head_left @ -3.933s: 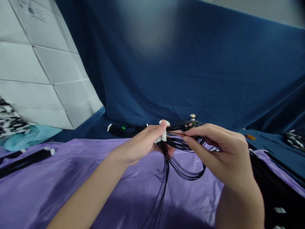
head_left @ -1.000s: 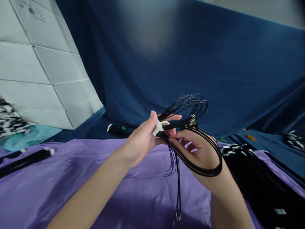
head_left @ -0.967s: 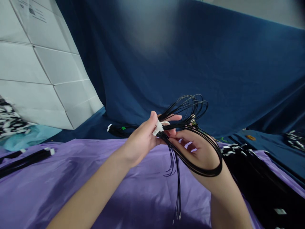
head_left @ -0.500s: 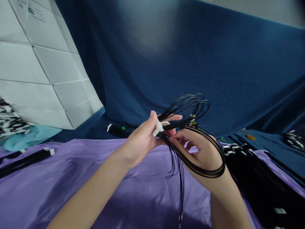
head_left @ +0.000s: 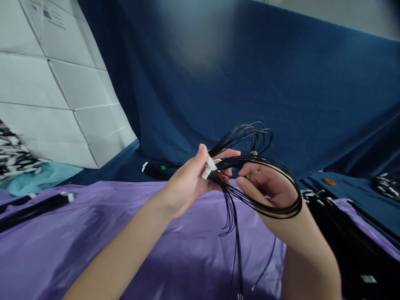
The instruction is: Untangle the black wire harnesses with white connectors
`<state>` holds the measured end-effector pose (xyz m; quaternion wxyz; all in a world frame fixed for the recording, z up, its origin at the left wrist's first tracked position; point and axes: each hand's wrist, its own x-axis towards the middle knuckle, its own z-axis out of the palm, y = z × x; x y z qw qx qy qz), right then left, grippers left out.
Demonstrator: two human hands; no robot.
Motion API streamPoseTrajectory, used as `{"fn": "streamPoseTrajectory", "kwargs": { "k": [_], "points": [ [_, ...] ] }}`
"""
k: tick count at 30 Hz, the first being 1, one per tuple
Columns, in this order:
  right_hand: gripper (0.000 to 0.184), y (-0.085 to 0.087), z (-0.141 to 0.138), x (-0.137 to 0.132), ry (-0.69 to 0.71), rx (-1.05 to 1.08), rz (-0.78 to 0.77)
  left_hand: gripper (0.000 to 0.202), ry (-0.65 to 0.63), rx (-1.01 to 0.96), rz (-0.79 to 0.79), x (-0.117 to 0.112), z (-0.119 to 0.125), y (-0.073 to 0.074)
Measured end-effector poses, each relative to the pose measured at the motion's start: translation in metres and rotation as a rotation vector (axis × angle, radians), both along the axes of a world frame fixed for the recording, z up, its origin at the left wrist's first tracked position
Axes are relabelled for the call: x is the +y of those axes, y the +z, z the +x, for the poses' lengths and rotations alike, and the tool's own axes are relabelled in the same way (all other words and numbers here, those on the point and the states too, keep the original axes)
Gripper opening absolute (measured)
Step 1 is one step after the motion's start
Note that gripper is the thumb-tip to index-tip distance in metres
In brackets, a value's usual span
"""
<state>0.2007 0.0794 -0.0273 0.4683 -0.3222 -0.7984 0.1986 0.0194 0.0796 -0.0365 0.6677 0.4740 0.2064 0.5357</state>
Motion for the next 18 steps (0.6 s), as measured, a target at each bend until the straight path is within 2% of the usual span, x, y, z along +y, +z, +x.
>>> {"fn": "streamPoseTrajectory", "kwargs": {
  "k": [4, 9, 12, 14, 18],
  "points": [
    [0.014, 0.006, 0.022, 0.003, 0.149, 0.265, -0.369, 0.057, -0.018, 0.008, 0.011, -0.001, 0.000, 0.001],
    [0.010, 0.011, 0.043, 0.009, 0.344, 0.704, -0.636, 0.056, -0.014, 0.022, 0.026, -0.001, -0.001, 0.001],
    [0.003, 0.015, 0.049, 0.011, 0.444, 0.919, -0.723, 0.057, -0.029, 0.037, 0.046, -0.002, -0.002, 0.001],
    [0.012, 0.017, 0.053, 0.012, 0.455, 0.992, -0.749, 0.057, -0.037, 0.043, 0.048, -0.002, -0.001, 0.001],
    [0.024, 0.017, 0.057, 0.016, 0.341, 0.999, -0.688, 0.058, -0.044, 0.046, 0.044, -0.002, -0.001, 0.002]
  ]
}}
